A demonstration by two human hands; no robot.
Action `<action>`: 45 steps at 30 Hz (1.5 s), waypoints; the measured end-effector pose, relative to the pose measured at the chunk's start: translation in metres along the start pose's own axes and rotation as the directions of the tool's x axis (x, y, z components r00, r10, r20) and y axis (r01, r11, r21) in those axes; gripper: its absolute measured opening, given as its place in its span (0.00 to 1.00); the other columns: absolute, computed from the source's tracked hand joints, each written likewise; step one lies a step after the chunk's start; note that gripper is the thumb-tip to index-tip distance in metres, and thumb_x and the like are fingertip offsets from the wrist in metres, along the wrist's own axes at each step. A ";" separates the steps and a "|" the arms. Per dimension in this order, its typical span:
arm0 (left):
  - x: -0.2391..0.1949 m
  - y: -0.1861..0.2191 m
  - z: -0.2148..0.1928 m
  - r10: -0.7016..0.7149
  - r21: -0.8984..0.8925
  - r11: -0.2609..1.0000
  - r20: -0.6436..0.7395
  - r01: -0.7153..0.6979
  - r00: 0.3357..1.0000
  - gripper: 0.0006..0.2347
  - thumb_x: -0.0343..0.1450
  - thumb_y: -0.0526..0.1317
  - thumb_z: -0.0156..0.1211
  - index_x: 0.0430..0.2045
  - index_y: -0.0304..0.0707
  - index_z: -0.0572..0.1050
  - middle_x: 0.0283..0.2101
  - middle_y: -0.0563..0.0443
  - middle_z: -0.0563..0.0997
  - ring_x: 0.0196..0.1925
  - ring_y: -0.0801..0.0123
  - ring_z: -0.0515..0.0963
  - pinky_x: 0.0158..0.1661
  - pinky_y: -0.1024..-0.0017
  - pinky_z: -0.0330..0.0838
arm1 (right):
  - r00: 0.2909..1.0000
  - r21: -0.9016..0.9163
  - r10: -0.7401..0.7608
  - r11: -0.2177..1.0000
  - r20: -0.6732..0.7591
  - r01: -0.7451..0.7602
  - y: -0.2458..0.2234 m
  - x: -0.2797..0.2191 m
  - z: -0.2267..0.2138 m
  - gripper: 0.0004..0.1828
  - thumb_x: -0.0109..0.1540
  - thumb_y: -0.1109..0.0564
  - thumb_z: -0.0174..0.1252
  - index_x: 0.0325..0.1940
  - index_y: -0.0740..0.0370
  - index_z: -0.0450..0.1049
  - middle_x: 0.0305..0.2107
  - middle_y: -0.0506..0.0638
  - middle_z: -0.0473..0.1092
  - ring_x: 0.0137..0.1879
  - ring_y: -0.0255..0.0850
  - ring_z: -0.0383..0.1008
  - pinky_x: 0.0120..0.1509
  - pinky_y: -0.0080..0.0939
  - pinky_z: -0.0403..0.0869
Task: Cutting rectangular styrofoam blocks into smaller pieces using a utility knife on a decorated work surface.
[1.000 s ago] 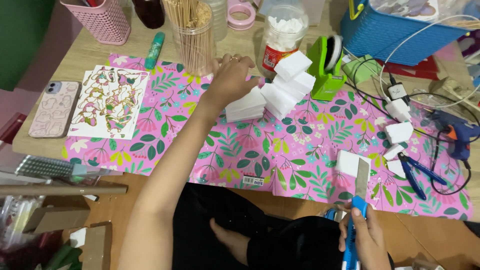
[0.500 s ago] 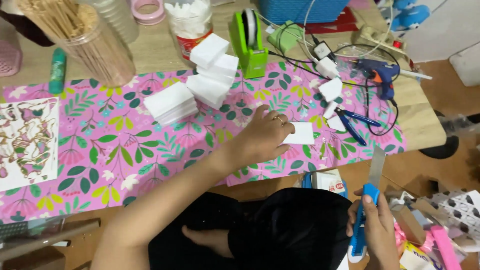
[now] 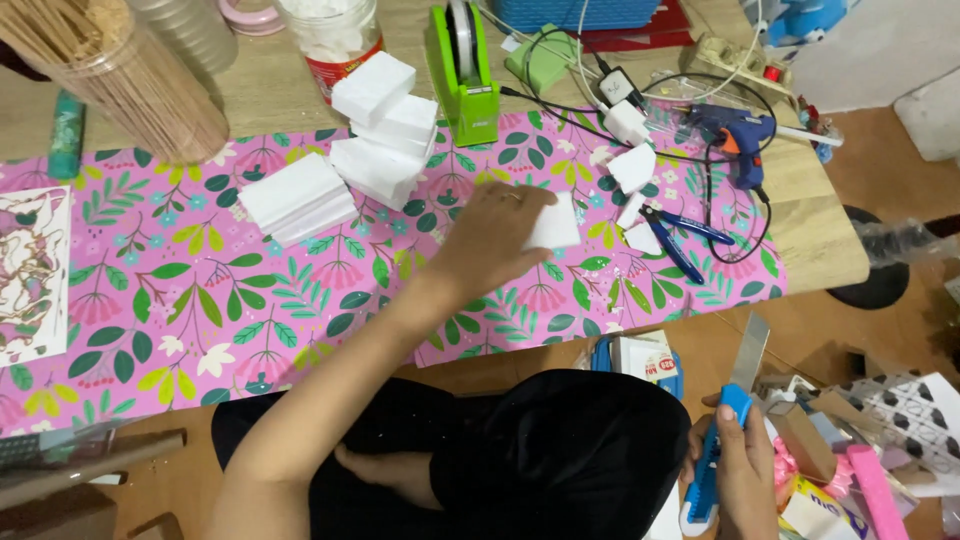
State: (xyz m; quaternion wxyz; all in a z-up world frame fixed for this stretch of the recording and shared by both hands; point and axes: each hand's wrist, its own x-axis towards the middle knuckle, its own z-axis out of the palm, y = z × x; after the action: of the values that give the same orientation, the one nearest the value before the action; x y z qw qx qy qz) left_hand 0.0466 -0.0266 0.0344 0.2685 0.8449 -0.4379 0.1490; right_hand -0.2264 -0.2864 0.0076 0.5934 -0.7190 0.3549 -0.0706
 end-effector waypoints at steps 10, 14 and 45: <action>-0.092 -0.040 -0.202 -0.346 0.136 0.910 -0.270 0.391 0.899 0.20 0.67 0.44 0.73 0.47 0.33 0.74 0.41 0.42 0.82 0.42 0.53 0.78 0.48 0.59 0.68 | 0.975 0.041 -0.140 0.990 0.174 0.135 0.033 0.037 0.024 0.19 0.75 0.49 0.41 0.57 0.69 0.64 0.17 0.61 0.60 0.13 0.50 0.60 0.20 0.44 0.60; -0.111 -0.066 -0.202 -0.381 0.192 0.884 -0.234 0.426 0.895 0.20 0.65 0.42 0.73 0.47 0.36 0.74 0.48 0.44 0.81 0.51 0.52 0.76 0.55 0.60 0.61 | 0.946 0.033 -0.159 0.987 0.283 0.156 0.027 0.042 0.045 0.18 0.74 0.50 0.41 0.58 0.68 0.63 0.17 0.62 0.60 0.13 0.52 0.62 0.19 0.46 0.61; -0.192 -0.159 -0.118 -0.629 -0.176 0.775 -0.118 0.607 0.768 0.55 0.55 0.50 0.80 0.72 0.32 0.45 0.62 0.29 0.73 0.61 0.40 0.74 0.60 0.51 0.62 | 0.927 -0.027 -0.203 0.975 0.314 0.222 0.025 0.039 0.054 0.18 0.76 0.52 0.40 0.60 0.71 0.61 0.15 0.65 0.59 0.11 0.55 0.60 0.17 0.48 0.59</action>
State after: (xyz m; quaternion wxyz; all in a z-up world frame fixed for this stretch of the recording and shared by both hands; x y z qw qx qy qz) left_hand 0.0651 0.2446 -0.0146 0.3922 0.9071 -0.1191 0.0955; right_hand -0.1799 -0.2670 -0.0435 0.6080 -0.7733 0.1795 -0.0098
